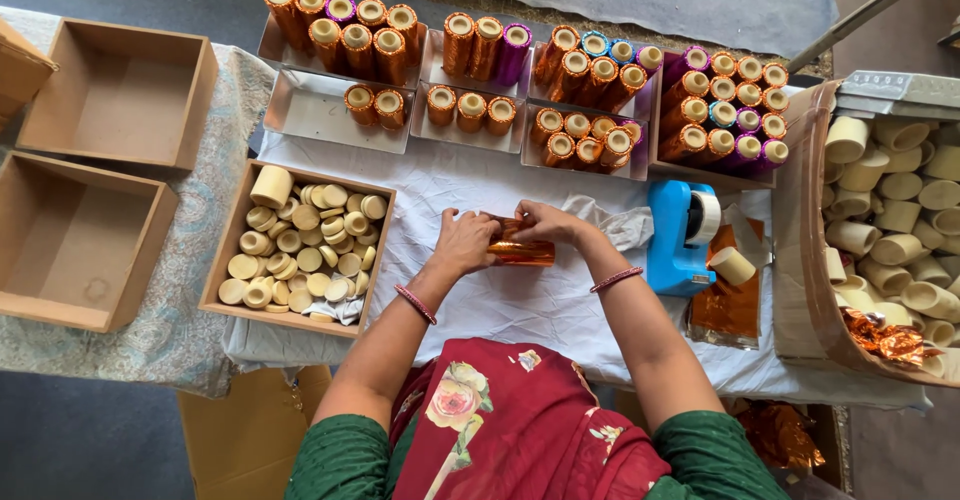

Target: Wrapping and preparing cylindrical cores for bangle packaging using a cloth and tape dispenser.

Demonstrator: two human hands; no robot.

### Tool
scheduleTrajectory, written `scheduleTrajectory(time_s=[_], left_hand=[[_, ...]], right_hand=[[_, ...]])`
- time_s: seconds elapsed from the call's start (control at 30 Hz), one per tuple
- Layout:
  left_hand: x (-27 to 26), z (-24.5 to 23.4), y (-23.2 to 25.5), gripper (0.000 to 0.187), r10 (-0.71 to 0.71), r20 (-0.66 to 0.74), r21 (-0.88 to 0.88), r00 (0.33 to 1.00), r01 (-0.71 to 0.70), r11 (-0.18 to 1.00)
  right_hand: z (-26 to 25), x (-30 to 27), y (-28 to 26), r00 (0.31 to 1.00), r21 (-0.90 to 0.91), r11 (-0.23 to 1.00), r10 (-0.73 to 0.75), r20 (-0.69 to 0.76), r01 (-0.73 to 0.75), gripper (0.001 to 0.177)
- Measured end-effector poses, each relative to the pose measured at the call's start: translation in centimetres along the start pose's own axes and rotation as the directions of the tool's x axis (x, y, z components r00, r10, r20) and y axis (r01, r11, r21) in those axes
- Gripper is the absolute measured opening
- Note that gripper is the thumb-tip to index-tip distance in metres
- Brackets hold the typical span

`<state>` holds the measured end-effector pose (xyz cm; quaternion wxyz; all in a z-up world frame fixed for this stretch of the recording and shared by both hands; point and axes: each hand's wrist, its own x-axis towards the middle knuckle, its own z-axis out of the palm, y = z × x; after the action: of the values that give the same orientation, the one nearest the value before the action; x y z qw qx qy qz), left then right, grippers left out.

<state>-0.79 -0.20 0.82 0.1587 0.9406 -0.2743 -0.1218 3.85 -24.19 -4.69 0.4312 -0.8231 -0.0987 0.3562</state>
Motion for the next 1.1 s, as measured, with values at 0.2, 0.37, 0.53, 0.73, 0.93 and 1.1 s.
scheduleTrajectory(time_s=[0.2, 0.37, 0.53, 0.73, 0.93, 1.1], left_hand=[[-0.2, -0.6, 0.3, 0.048, -0.009, 0.01, 0.026, 1.0, 0.008, 1.0], [-1.0, -0.5, 0.4, 0.05, -0.028, 0.022, 0.004, 0.999, 0.028, 1.0], [-0.7, 3.6, -2.5, 0.044, -0.143, -0.218, -0.32, 0.965, 0.067, 0.945], [-0.3, 5.0, -3.7, 0.111, -0.269, 0.064, -0.696, 0.961, 0.236, 0.678], [0.7, 4.2, -3.3, 0.084, -0.25, -0.147, -0.654, 0.957, 0.095, 0.751], [1.6, 6.0, -4.1, 0.034, -0.237, -0.105, -0.663, 0.966, 0.11, 0.74]], right_hand=[[0.4, -2.1, -2.0, 0.988, -0.152, 0.983, -0.12, -0.093, 0.105, 0.059], [1.4, -3.0, -2.0, 0.968, -0.246, 0.96, -0.178, -0.18, 0.131, 0.064], [2.2, -5.0, -4.1, 0.966, -0.223, 0.971, -0.132, -0.223, 0.081, 0.067], [3.6, -6.6, -5.1, 0.943, -0.264, 0.961, -0.162, -0.29, 0.083, 0.062], [3.3, -6.0, -5.9, 0.905, -0.287, 0.952, -0.215, -0.366, 0.11, 0.052], [3.1, -6.1, -6.3, 0.904, -0.284, 0.95, -0.23, -0.36, 0.129, 0.054]])
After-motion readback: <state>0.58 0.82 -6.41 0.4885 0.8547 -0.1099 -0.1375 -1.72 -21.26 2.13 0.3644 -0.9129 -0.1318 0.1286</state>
